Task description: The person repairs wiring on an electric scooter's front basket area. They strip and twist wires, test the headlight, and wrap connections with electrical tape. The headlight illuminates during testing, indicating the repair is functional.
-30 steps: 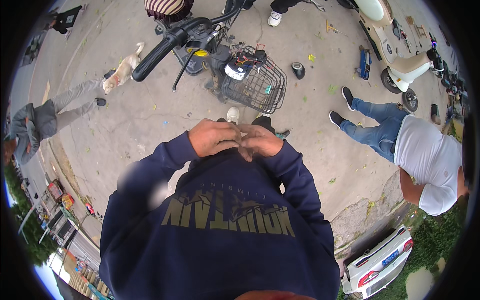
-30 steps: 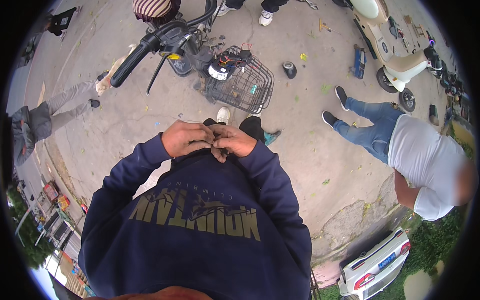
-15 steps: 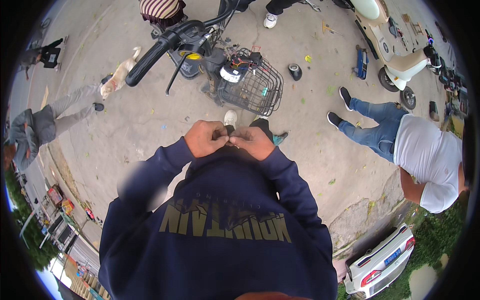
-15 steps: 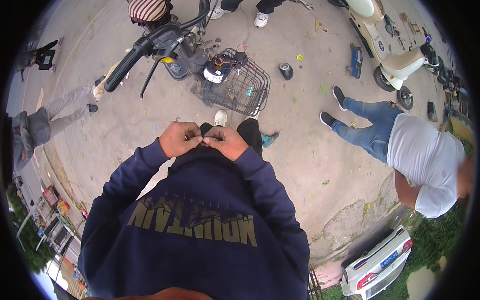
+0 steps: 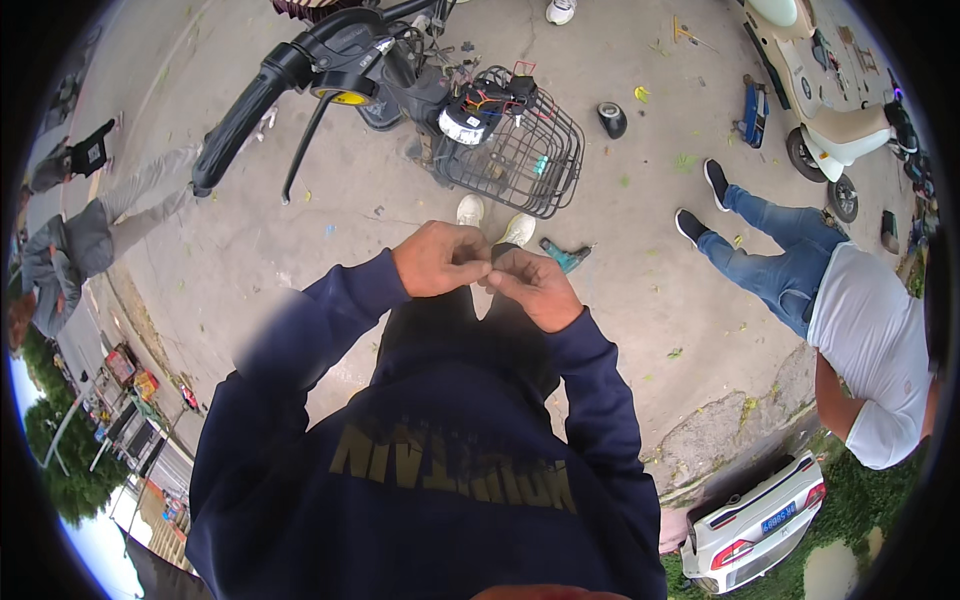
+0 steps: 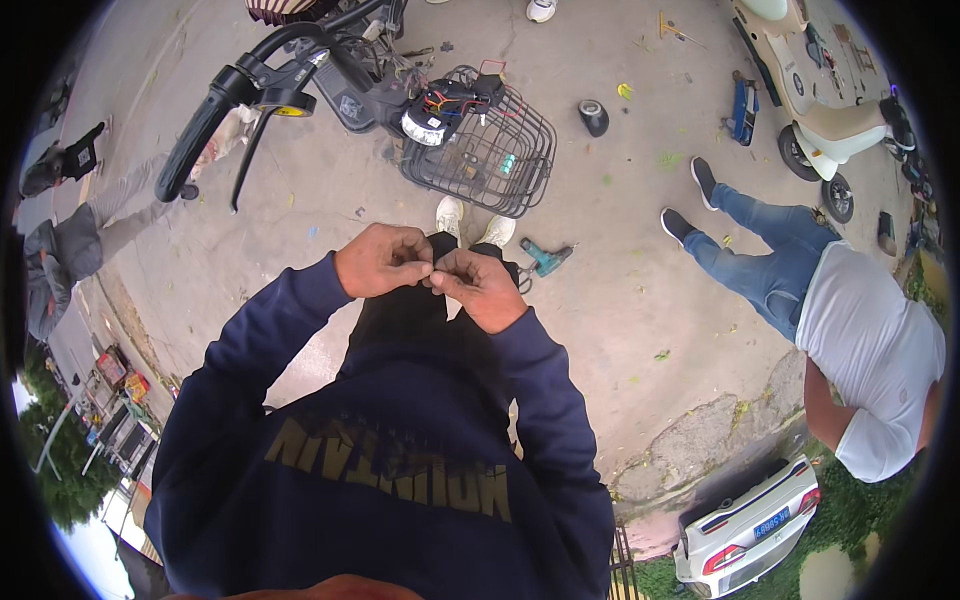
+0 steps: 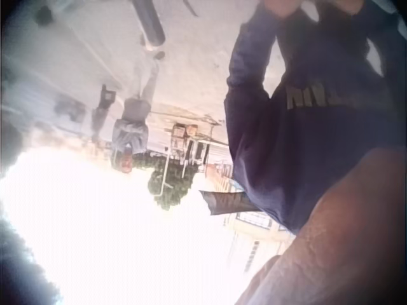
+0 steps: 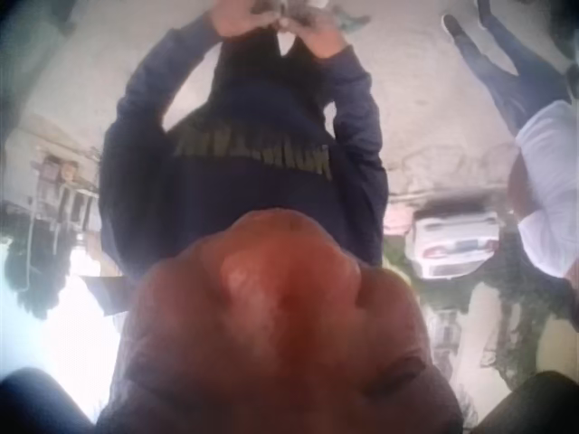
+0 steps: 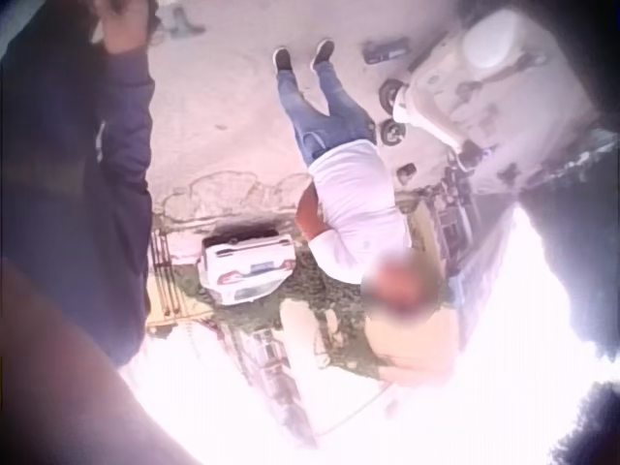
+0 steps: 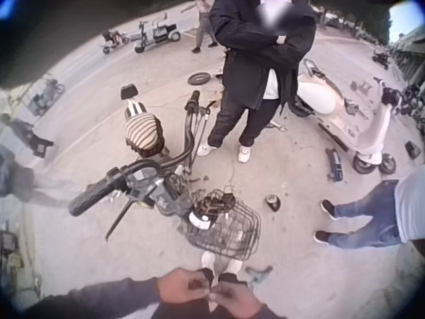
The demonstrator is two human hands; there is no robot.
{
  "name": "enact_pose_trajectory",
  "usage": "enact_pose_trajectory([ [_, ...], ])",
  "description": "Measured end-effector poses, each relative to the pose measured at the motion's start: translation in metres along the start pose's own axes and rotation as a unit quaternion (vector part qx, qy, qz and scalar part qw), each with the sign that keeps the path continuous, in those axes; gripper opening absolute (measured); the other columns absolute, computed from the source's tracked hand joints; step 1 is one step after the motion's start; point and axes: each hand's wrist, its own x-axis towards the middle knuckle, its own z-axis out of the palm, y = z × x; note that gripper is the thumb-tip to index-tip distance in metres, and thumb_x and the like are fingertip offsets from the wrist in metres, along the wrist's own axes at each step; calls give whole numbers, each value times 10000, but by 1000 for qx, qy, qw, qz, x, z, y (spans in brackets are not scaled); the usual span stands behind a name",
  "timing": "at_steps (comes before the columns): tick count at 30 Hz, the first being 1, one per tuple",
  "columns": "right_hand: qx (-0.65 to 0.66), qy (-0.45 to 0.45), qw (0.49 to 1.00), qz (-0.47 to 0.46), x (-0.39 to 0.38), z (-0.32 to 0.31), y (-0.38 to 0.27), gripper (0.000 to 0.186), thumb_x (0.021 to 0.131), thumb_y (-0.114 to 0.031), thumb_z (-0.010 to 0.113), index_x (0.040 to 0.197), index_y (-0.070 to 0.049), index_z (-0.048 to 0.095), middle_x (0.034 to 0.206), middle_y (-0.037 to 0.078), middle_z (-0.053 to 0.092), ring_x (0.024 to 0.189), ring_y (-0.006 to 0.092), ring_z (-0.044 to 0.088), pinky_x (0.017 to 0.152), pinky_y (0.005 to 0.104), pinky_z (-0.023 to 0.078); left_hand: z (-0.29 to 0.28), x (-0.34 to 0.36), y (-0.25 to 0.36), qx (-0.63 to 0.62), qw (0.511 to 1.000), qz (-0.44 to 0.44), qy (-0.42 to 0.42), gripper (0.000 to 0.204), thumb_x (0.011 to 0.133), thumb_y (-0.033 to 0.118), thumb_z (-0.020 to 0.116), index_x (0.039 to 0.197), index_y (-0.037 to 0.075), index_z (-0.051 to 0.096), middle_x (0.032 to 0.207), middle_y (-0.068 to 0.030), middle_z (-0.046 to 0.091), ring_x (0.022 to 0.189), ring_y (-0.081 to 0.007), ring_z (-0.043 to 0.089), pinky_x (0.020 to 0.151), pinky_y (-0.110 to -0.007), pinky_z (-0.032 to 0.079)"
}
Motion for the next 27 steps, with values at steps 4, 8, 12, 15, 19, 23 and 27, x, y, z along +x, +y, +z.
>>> enact_pose_trajectory([
  [4, -119, -17, 991, 62, 32, -63, 43, 164, 927, -123, 670, 981, 32, 675, 830, 49, 667, 784, 119, 616, 721, 298, 498, -11, 27, -28, -4, 992, -34, 124, 244, 969, 190, 639, 1069, -32, 625, 923, -70, 661, 751, -140, 642, 666, -288, 527],
  [8, -21, 48, 996, -69, 101, -109, -16, 235, 955, -207, 646, 971, 26, 670, 866, 95, 710, 766, 174, 656, 735, 325, 519, -40, 98, -61, 279, 903, 72, 320, 206, 895, 144, 657, 1058, 19, 648, 843, -139, 675, 682, -311, 661, 636, -392, 529],
  [12, -62, 188, 908, -369, 141, -156, -89, 207, 977, -179, 630, 1037, 17, 658, 967, 117, 714, 795, 153, 667, 781, 284, 516, -53, 156, -81, 342, 860, 88, 368, 262, 871, 155, 682, 1109, 54, 644, 847, -120, 674, 681, -323, 654, 622, -403, 521],
  [15, -157, 95, 957, -226, 169, -191, -62, 209, 970, -187, 641, 1045, 7, 658, 956, 97, 713, 773, 136, 654, 754, 258, 512, -56, 180, -93, 414, 812, 121, 394, 322, 837, 161, 740, 1123, 42, 652, 777, -94, 627, 622, -260, 617, 578, -348, 488],
  [19, -18, -13, 992, -127, 208, -209, -11, 238, 960, -218, 662, 1080, -14, 648, 995, 101, 714, 796, 142, 681, 727, 253, 530, -65, 204, -118, 461, 764, 166, 420, 287, 798, 158, 783, 1047, 45, 693, 733, -73, 590, 611, -226, 614, 563, -334, 486],
  [23, 24, -60, 994, -88, 252, -209, 18, 272, 949, -231, 685, 1099, -8, 638, 1021, 105, 712, 819, 159, 704, 707, 249, 539, -67, 214, -131, 475, 742, 200, 428, 184, 800, 124, 777, 958, 46, 722, 842, -76, 624, 683, -225, 639, 599, -335, 513],
  [27, 37, -74, 991, -106, 269, -196, 36, 279, 947, -240, 689, 1099, -11, 643, 1000, 87, 710, 765, 147, 697, 654, 235, 529, -72, 213, -138, 455, 729, 263, 438, 175, 786, 57, 779, 953, 34, 733, 919, -87, 627, 728, -215, 652, 631, -319, 524],
])
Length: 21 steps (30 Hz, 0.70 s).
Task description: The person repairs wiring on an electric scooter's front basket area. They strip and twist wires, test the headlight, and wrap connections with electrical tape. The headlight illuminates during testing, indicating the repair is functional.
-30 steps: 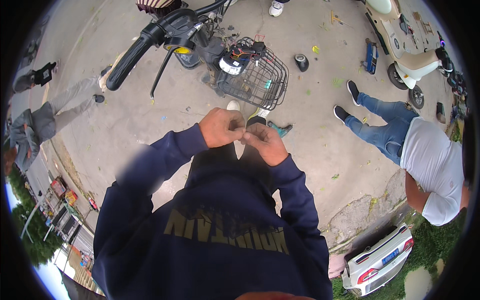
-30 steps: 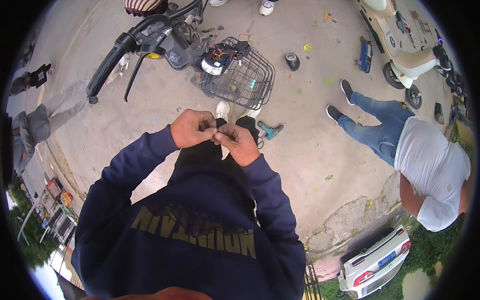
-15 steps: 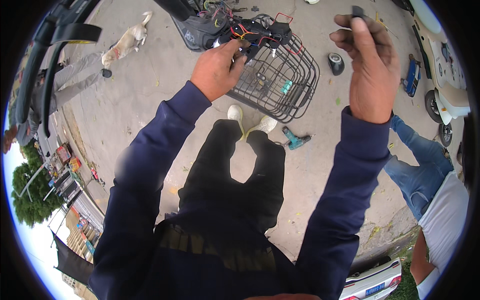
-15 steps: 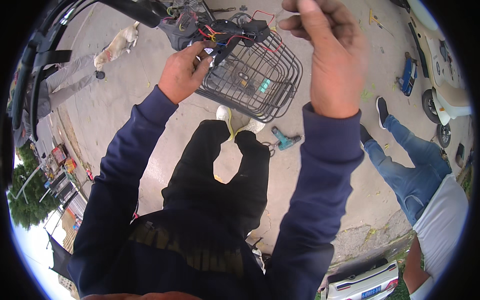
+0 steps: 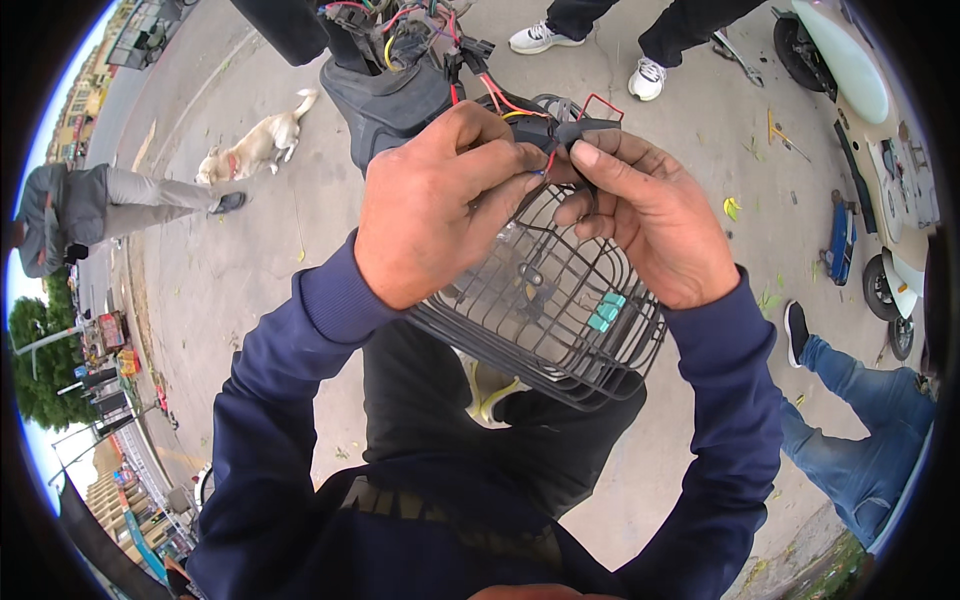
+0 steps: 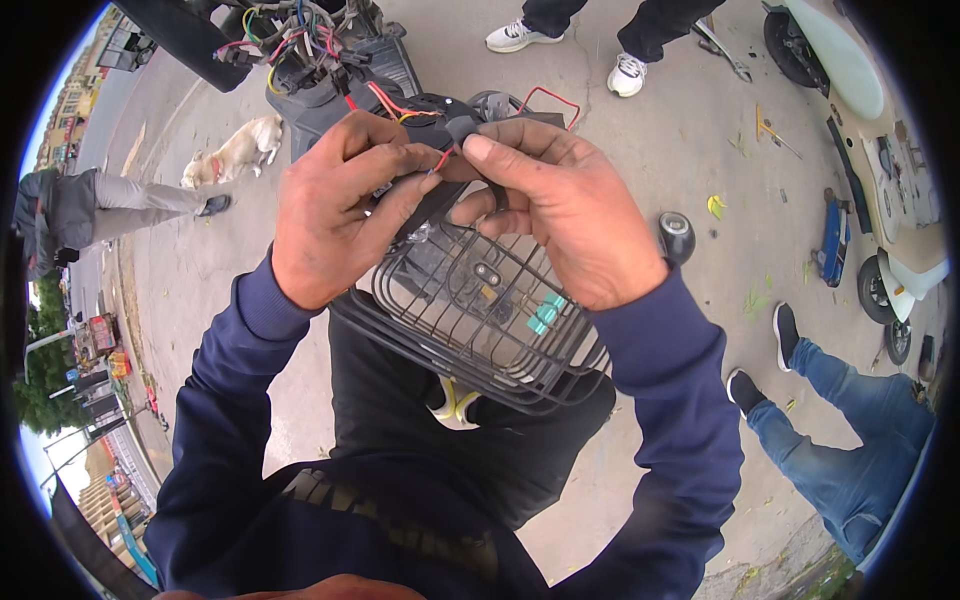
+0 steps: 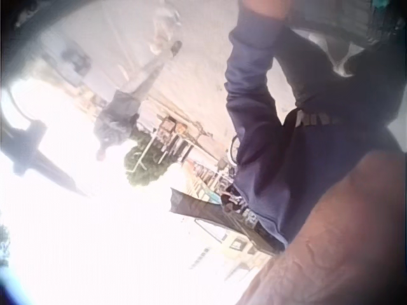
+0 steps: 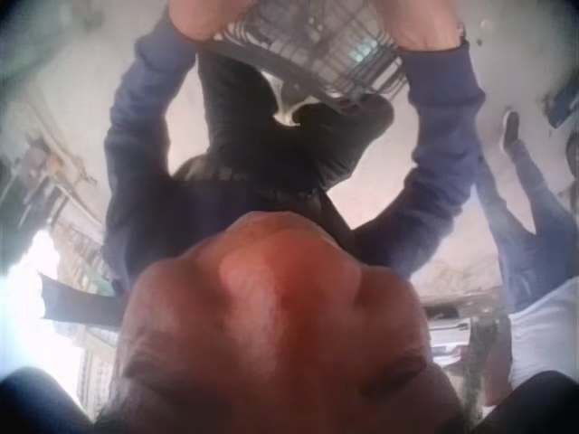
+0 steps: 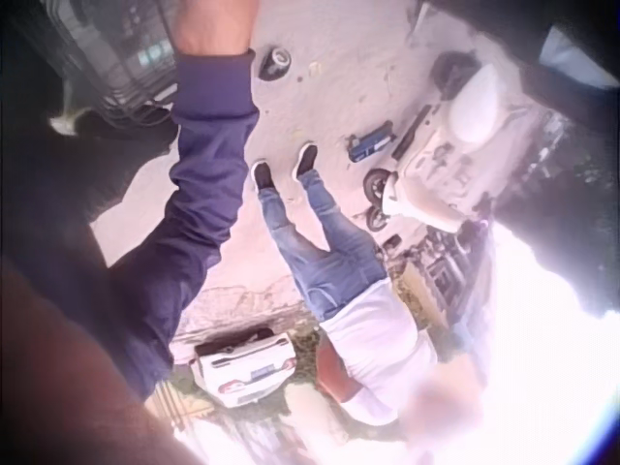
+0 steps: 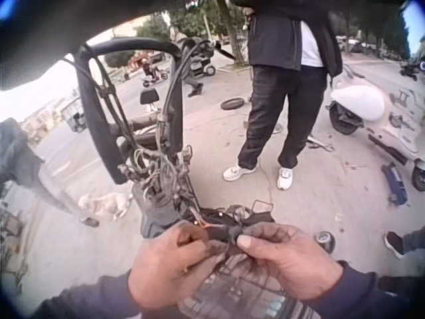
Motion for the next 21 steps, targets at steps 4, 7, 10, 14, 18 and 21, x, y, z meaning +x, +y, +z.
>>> enact_pose_trajectory([
  [4, -17, 23, 997, -72, -1, 11, 13, 273, 944, -244, 693, 1086, -14, 659, 956, 54, 702, 723, 113, 674, 612, 220, 503, 5, -9, -8, 15, 998, 54, 36, 179, 786, 29, 777, 960, 22, 738, 974, -86, 645, 755, -197, 671, 655, -294, 534],
  [7, -26, 40, 990, -133, -3, 16, 22, 261, 948, -234, 686, 1081, -10, 674, 918, 35, 696, 726, 92, 652, 592, 210, 478, 12, -11, -12, 0, 992, 105, 72, 172, 796, 30, 768, 963, 18, 729, 938, -83, 667, 737, -197, 671, 647, -290, 531],
  [10, -23, 41, 983, -178, -6, 16, 30, 247, 952, -220, 680, 1070, -3, 683, 912, 33, 695, 734, 92, 639, 586, 214, 465, 10, -12, -17, -18, 990, 123, 60, 172, 825, 62, 746, 987, 15, 718, 883, -80, 666, 671, -170, 617, 599, -279, 494],
  [14, 13, 56, 975, -215, -16, 23, 31, 231, 946, -201, 686, 1063, -2, 690, 911, 32, 694, 734, 96, 627, 582, 225, 453, -4, -6, -15, -81, 994, 73, -11, 214, 869, 105, 702, 1043, -18, 692, 856, -71, 656, 648, -112, 524, 583, -263, 434],
  [18, 43, 83, 969, -228, -20, 35, 38, 226, 935, -192, 702, 1068, -10, 689, 903, 28, 692, 737, 102, 627, 591, 225, 451, -7, -2, -30, -239, 966, 34, -92, 297, 925, 125, 575, 1146, -58, 652, 868, -37, 644, 702, -76, 479, 626, -253, 416],
  [21, 65, 103, 965, -231, -18, 39, 41, 222, 931, -191, 708, 1069, -19, 685, 897, 27, 692, 737, 107, 627, 596, 230, 448, -24, 5, -28, -277, 947, 14, -160, 362, 941, 153, 457, 1173, -44, 651, 909, -45, 658, 693, -74, 462, 627, -240, 402],
])
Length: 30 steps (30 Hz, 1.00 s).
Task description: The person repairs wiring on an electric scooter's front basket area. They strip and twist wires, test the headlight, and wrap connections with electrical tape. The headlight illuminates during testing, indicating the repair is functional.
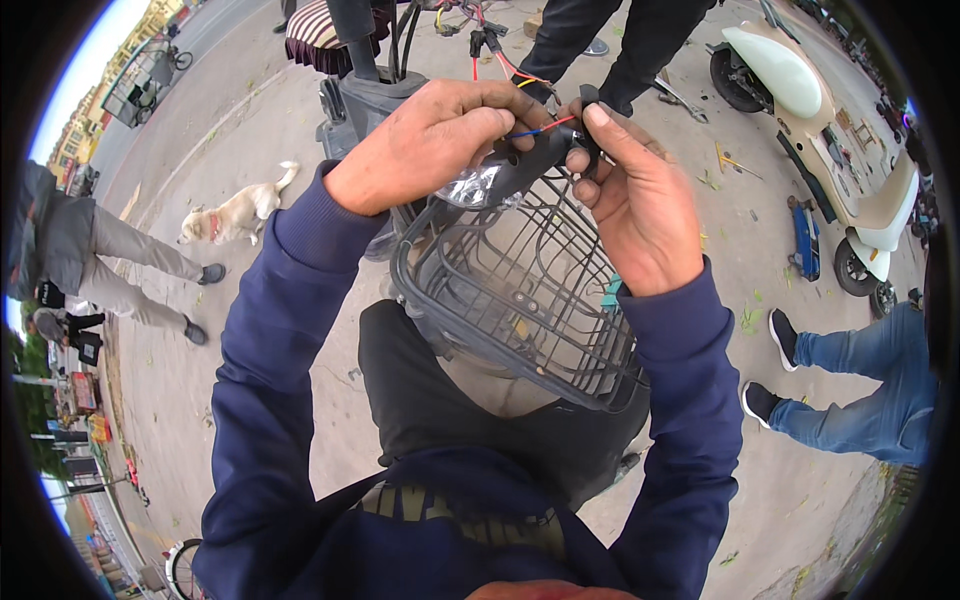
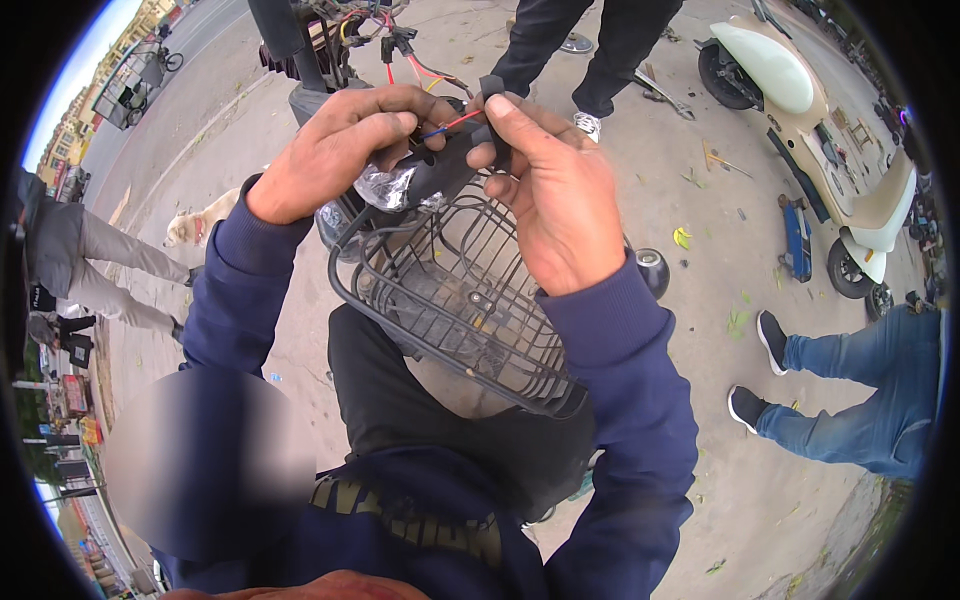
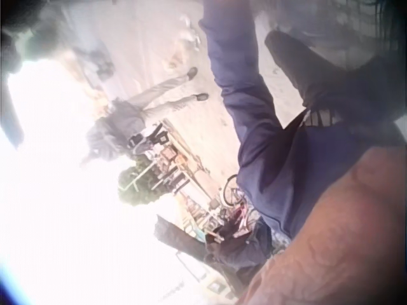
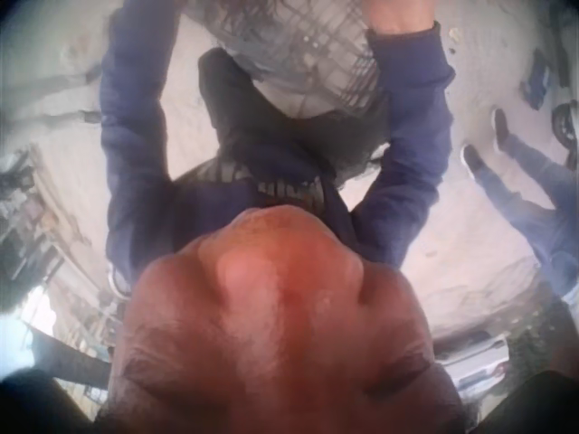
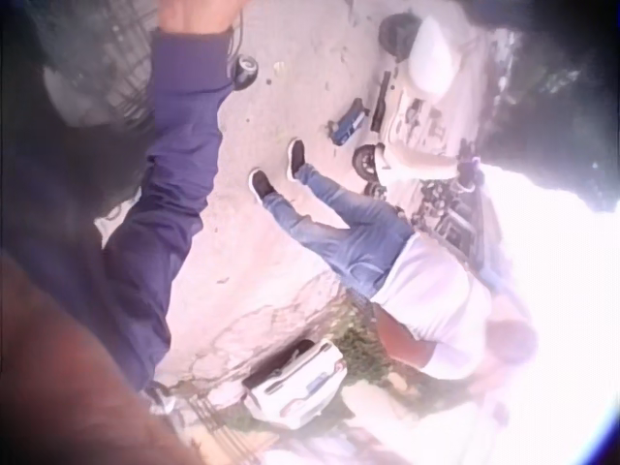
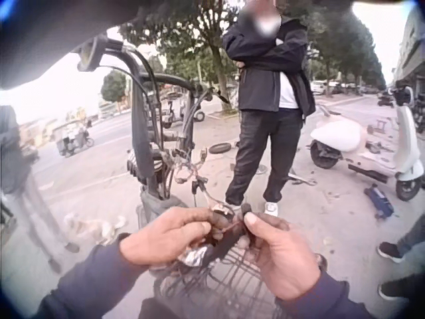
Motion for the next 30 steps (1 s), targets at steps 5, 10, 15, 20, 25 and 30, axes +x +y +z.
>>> enact_pose_trajectory([
  [5, 34, -1, 999, -3, -2, 3, 6, 189, 942, -198, 694, 1062, -52, 689, 908, 4, 701, 741, 96, 622, 604, 236, 438, -9, 7, 0, -88, 994, -59, -18, 416, 997, 334, 478, 1117, 3, 700, 870, -20, 660, 623, -66, 471, 570, -218, 382],
  [10, 54, -10, 998, -9, 1, 4, 12, 174, 948, -203, 684, 1053, -64, 687, 911, 5, 709, 736, 89, 617, 605, 236, 438, -8, 10, 2, -72, 994, -79, -8, 421, 966, 428, 630, 1097, 35, 706, 828, 26, 598, 640, -46, 461, 564, -213, 354],
  [15, 71, -8, 997, -11, 4, 3, 15, 174, 945, -208, 687, 1044, -65, 687, 896, -11, 689, 738, 78, 597, 617, 238, 424, 0, 9, 0, -49, 998, -44, 17, 395, 901, 354, 750, 1103, 15, 729, 784, 35, 610, 700, -31, 477, 602, -214, 363],
  [20, 91, 5, 996, -19, 5, 3, 19, 182, 945, -205, 683, 1052, -58, 687, 893, -20, 673, 739, 68, 582, 626, 239, 417, 13, 4, 0, 49, 993, 21, 109, 309, 837, 266, 806, 981, -4, 759, 816, -80, 728, 754, -116, 640, 707, -272, 508],
  [25, 98, -4, 995, -20, 8, 4, 21, 171, 950, -204, 676, 1043, -61, 685, 896, -22, 663, 747, 66, 576, 630, 237, 416, 26, 0, -11, 203, 948, 146, 199, 200, 835, 201, 779, 925, 24, 755, 735, -122, 693, 617, -189, 647, 581, -307, 496],
  [30, 101, -7, 995, -25, 8, 2, 19, 158, 947, -207, 682, 1028, -72, 682, 923, -30, 661, 760, 68, 568, 639, 239, 412, 31, 1, -5, 277, 913, 183, 237, 148, 840, 168, 750, 900, 33, 757, 687, -156, 661, 556, -259, 633, 535, -329, 481],
])
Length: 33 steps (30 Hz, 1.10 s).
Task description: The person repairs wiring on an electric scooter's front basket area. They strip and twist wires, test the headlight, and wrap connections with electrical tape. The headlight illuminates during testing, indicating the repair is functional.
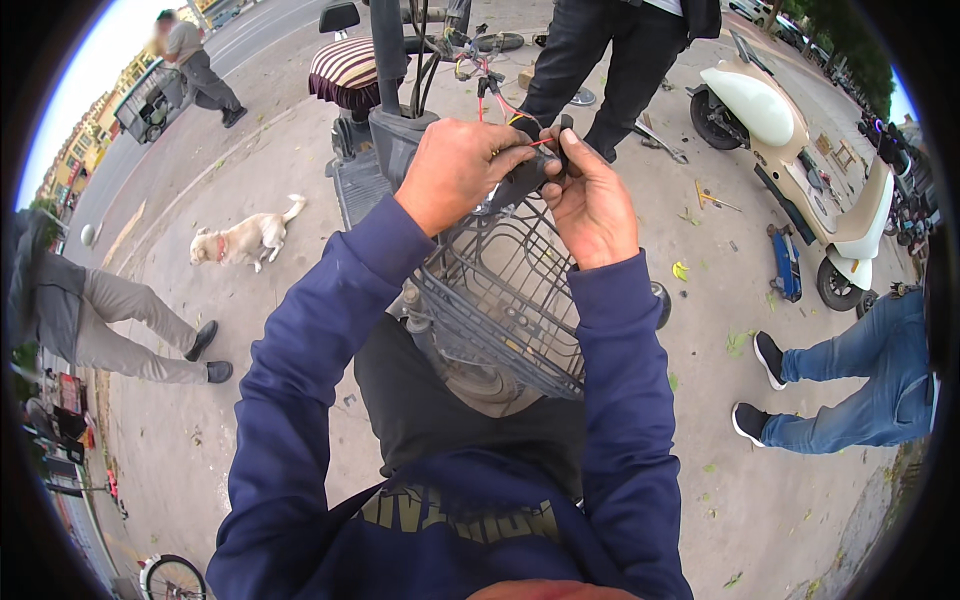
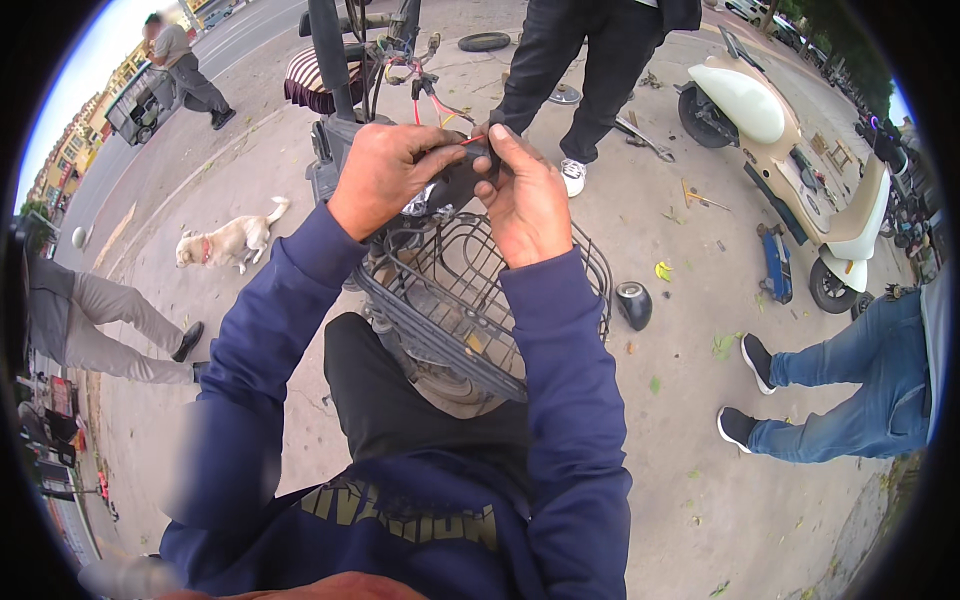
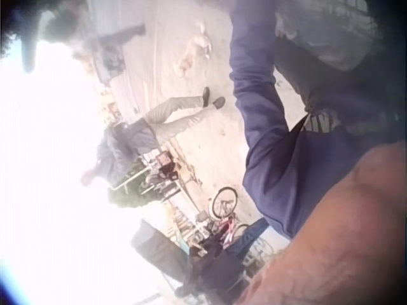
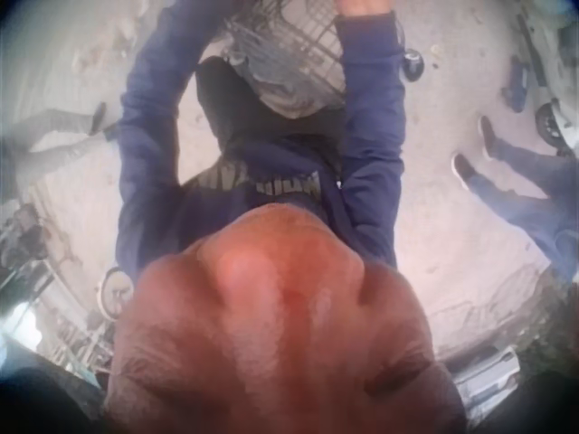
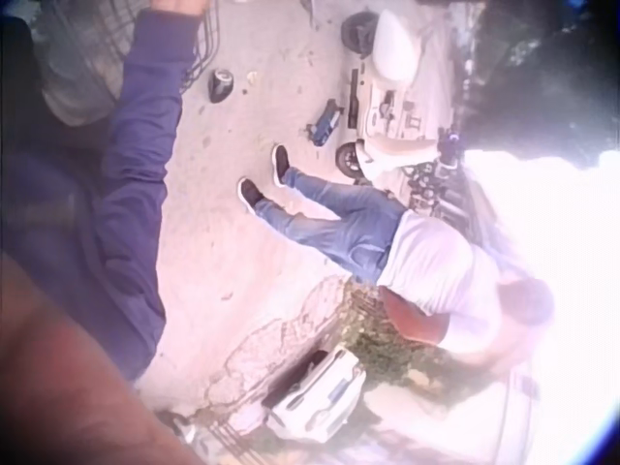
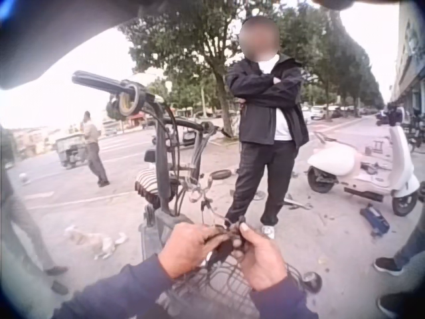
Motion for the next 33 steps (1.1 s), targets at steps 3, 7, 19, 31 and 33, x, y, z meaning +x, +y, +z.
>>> enact_pose_trajectory([
  [3, 5, -4, 1000, 5, 0, -1, 1, 161, 942, -215, 686, 1031, -81, 684, 927, -29, 667, 757, 71, 568, 639, 241, 414, -5, 3, 7, -1, 998, -52, -30, 158, 828, 166, 756, 891, 21, 762, 670, -160, 664, 537, -242, 637, 535, -319, 488],
  [7, -2, -14, 1000, 5, 2, -10, 4, 164, 941, -222, 687, 1031, -85, 686, 939, -24, 679, 762, 71, 575, 634, 242, 417, -9, 11, 8, -23, 993, -92, -64, 189, 794, 173, 777, 866, -1, 759, 676, -158, 683, 539, -196, 644, 549, -301, 503],
  [19, -8, 6, 1000, 10, 8, -7, -1, 182, 948, -224, 679, 1038, -65, 682, 898, -31, 646, 729, 71, 541, 592, 226, 412, -11, 26, 4, -77, 971, -178, -139, 266, 723, 219, 849, 762, -21, 741, 607, -88, 672, 550, -122, 624, 537, -280, 480],
  [31, -11, -19, 1000, 4, 8, -11, 12, 164, 936, -214, 691, 1007, -66, 693, 884, -22, 672, 745, 71, 576, 629, 241, 413, -16, 30, -12, -238, 891, -307, -235, 244, 728, 179, 877, 763, 5, 709, 653, -20, 623, 577, -82, 541, 524, -237, 414],
  [33, -15, -30, 999, 4, 8, -12, 11, 161, 932, -213, 700, 1005, -71, 693, 886, -22, 672, 742, 70, 576, 623, 241, 410, -15, 29, -12, -230, 897, -303, -227, 227, 722, 152, 876, 757, -9, 719, 653, -29, 628, 593, -88, 553, 534, -245, 425],
])
